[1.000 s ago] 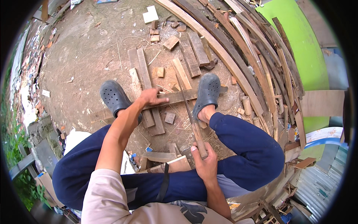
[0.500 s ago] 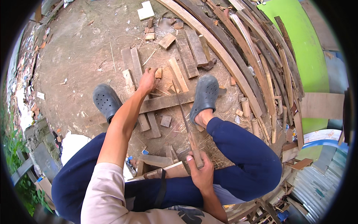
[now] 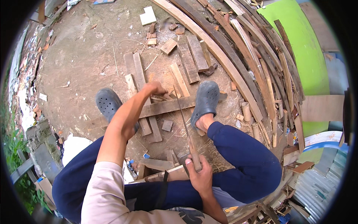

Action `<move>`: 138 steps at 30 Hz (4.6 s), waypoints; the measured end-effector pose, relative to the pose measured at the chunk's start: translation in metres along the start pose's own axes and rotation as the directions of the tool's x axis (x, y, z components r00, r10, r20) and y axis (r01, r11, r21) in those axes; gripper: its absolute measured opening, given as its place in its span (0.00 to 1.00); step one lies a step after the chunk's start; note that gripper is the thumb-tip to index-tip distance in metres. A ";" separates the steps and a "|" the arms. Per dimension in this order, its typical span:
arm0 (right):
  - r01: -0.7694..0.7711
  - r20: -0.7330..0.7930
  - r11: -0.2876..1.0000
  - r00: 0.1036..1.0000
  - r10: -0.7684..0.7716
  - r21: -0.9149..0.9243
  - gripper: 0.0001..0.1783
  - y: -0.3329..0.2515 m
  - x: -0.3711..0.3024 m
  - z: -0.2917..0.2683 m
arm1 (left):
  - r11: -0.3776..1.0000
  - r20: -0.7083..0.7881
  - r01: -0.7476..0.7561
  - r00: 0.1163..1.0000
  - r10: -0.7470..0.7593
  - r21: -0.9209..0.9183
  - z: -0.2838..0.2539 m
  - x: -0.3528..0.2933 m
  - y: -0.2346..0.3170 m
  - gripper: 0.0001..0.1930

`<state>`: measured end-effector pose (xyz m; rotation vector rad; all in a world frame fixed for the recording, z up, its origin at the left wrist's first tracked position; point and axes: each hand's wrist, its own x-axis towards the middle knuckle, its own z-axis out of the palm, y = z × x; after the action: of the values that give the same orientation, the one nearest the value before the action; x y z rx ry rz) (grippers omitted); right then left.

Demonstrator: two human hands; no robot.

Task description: The person sits on the ground and uses a hand saw to cut a small piece of wood. They then pick up a longer wooden plank, inspect it, and place it back down among other wood pieces.

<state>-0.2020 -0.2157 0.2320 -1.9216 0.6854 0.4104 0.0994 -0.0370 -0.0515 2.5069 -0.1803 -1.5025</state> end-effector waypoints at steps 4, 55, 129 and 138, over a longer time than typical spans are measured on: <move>0.054 -0.003 0.997 0.999 -0.054 0.050 0.13 0.006 -0.006 -0.001 | 0.837 -0.607 -0.165 0.761 -0.229 -0.522 -0.055 -0.034 -0.012 0.48; -0.069 0.058 0.997 0.996 0.067 0.032 0.12 0.002 0.022 0.038 | 1.000 -0.767 0.010 0.642 -0.003 0.005 0.124 -0.069 -0.040 0.26; 0.204 0.092 0.979 0.975 -0.201 -0.023 0.30 0.005 0.022 0.056 | 0.999 -0.634 -0.039 0.772 0.042 0.019 0.110 -0.073 -0.041 0.34; 0.200 0.075 0.979 0.978 -0.196 -0.048 0.28 0.012 0.002 0.045 | 0.999 -0.623 -0.049 0.782 0.025 -0.021 0.112 -0.068 -0.044 0.35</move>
<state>-0.2070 -0.1797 0.2033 -1.9958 0.4354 0.3719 -0.0318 0.0068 -0.0549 2.7887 -0.0873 -0.5748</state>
